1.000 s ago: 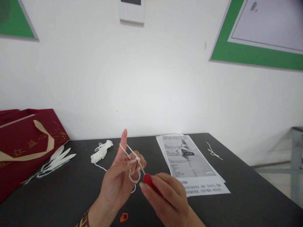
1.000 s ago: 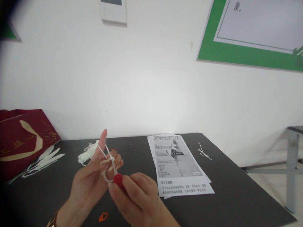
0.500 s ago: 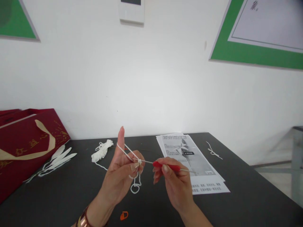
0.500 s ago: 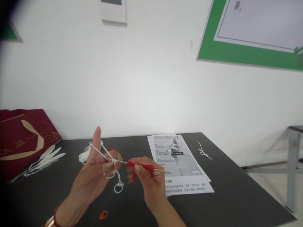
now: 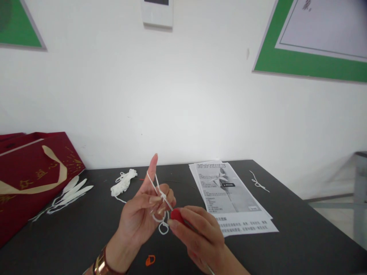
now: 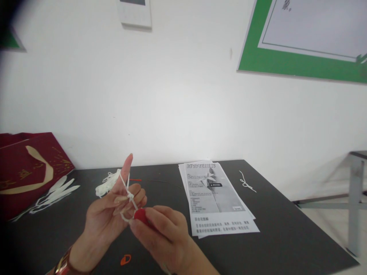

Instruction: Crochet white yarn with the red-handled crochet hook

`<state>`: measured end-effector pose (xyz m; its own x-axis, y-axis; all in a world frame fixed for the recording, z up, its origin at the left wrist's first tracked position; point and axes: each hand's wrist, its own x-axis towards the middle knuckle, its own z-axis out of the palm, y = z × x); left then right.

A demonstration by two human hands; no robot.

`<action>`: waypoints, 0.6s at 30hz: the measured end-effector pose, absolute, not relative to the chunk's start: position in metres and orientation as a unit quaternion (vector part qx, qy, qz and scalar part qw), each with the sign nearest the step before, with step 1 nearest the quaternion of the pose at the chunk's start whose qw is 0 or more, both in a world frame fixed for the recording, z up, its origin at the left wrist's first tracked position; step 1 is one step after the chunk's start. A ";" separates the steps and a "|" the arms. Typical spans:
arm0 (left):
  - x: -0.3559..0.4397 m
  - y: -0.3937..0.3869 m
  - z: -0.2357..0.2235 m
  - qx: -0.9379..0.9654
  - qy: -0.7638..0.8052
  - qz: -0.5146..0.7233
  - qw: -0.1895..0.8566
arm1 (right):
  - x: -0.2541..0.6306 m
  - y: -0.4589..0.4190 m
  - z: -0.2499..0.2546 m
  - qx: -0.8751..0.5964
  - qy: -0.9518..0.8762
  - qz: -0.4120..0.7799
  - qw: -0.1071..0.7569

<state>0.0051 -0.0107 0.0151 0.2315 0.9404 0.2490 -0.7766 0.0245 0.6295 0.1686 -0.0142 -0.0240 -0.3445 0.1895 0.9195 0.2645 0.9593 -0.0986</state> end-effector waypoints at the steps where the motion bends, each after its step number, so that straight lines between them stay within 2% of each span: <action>1: 0.004 -0.011 0.015 0.339 0.108 0.600 0.716 | 0.169 -0.013 -0.026 -0.133 -0.814 0.015 0.566; 5: -0.002 -0.008 0.015 0.345 0.093 0.576 0.736 | 0.166 -0.011 -0.028 -0.142 -0.762 0.206 0.598; 9: -0.006 -0.006 0.016 0.368 0.090 0.575 0.725 | 0.166 -0.010 -0.024 -0.154 -0.681 0.327 0.637; 13: -0.007 -0.006 0.016 0.390 0.102 0.568 0.718 | 0.169 -0.008 -0.021 -0.151 -0.639 0.373 0.656; 18: -0.006 -0.006 0.014 0.391 0.100 0.561 0.723 | 0.176 -0.008 -0.019 -0.153 -0.642 0.376 0.650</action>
<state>-0.0057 -0.0057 0.0144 0.3507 0.8894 0.2931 -0.7328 0.0657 0.6773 0.1755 -0.0077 -0.0186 -0.1082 0.6858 0.7197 -0.2916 0.6702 -0.6825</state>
